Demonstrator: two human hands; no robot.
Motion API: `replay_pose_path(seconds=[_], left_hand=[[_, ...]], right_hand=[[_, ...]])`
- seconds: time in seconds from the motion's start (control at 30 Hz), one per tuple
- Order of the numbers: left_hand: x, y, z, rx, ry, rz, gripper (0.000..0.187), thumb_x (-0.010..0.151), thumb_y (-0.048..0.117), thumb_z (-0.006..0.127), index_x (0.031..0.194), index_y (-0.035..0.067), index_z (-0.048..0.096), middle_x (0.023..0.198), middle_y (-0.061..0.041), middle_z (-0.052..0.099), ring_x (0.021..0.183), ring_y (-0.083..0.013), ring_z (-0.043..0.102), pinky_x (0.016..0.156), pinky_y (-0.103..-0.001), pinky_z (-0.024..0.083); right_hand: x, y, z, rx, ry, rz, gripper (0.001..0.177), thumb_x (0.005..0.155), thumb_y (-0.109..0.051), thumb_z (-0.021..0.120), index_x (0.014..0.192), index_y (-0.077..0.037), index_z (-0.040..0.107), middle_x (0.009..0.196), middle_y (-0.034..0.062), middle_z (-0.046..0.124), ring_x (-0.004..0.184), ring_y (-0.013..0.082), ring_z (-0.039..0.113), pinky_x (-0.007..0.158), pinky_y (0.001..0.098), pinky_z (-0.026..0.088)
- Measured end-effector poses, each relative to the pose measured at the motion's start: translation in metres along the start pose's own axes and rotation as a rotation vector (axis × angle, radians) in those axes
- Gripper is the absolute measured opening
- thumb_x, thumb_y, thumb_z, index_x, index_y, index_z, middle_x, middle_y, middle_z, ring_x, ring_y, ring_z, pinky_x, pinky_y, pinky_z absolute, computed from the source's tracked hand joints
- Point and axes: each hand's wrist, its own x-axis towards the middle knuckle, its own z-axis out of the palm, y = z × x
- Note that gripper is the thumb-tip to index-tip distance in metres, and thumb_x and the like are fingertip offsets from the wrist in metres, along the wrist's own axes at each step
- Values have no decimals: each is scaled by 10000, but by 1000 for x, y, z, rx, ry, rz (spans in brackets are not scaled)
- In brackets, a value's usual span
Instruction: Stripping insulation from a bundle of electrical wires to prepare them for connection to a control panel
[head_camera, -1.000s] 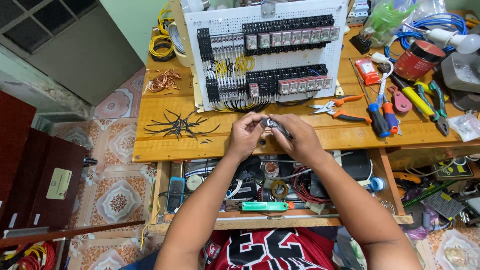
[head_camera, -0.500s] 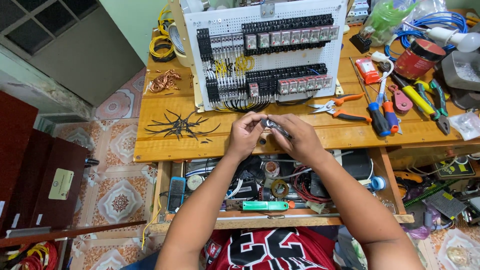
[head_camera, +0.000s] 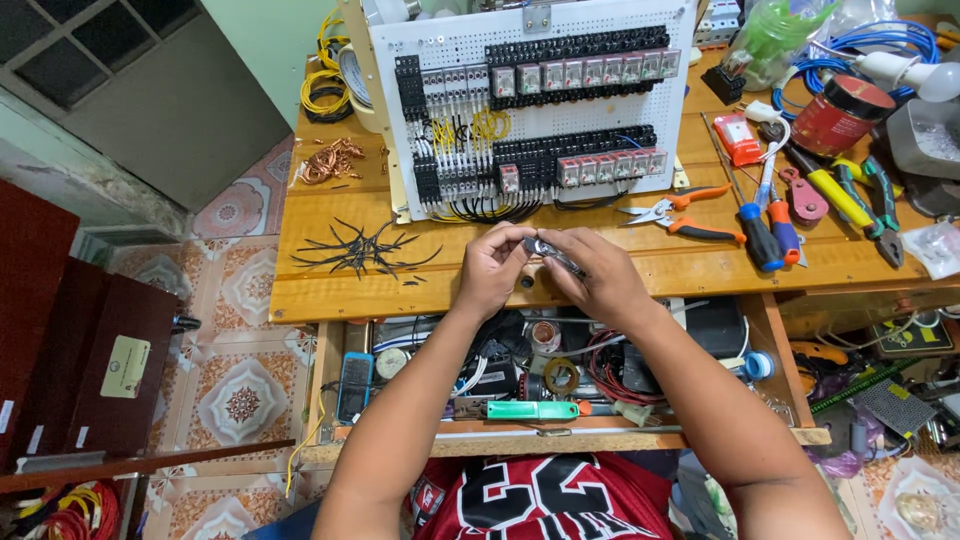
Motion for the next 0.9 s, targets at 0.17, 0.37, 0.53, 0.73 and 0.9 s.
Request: replay_pose_path(seconds=[0.17,0.37,0.53,0.73,0.9], left_hand=[[0,6,0,4,-3,-8,126,959,17,696,1069,-9,750,853,-54,621,745,-51,597,648,-208,543],[-2,5,0,-18,-7,-18,129,954,6,698,1071,-20,748,852,-58,617,720,-56,612,641,-207,549],[-1,8,0,-10,-10,-16,129,954,-2,696,1070,-19,749,855,-53,615,722,-51,614,641,-207,553],[-1,7,0,2,-9,-8,133,957,1,690,1073,-11,756,852,-45,611,734,-43,603,647,-208,549],[-1,4,0,4,-8,-2,127,957,16,700,1069,-10,756,852,-48,610,739,-42,596,641,-211,545]], right_hand=[[-1,3,2,-2,-2,-10,322,966,-121,683,1286,-97,691,1036,141,702,957,372,721,810,456,583],[-5,8,6,-25,13,-25,325,963,-146,694,1286,-117,697,1037,113,709,958,342,724,813,433,585],[-4,6,4,-31,17,-34,331,962,-138,694,1292,-110,697,1037,121,709,958,344,725,818,440,586],[-2,3,1,-34,17,-33,331,964,-141,697,1294,-113,696,1039,116,711,960,337,725,817,436,585],[-3,4,2,-25,12,-37,329,961,-127,695,1290,-105,697,1033,129,712,954,351,726,809,444,585]])
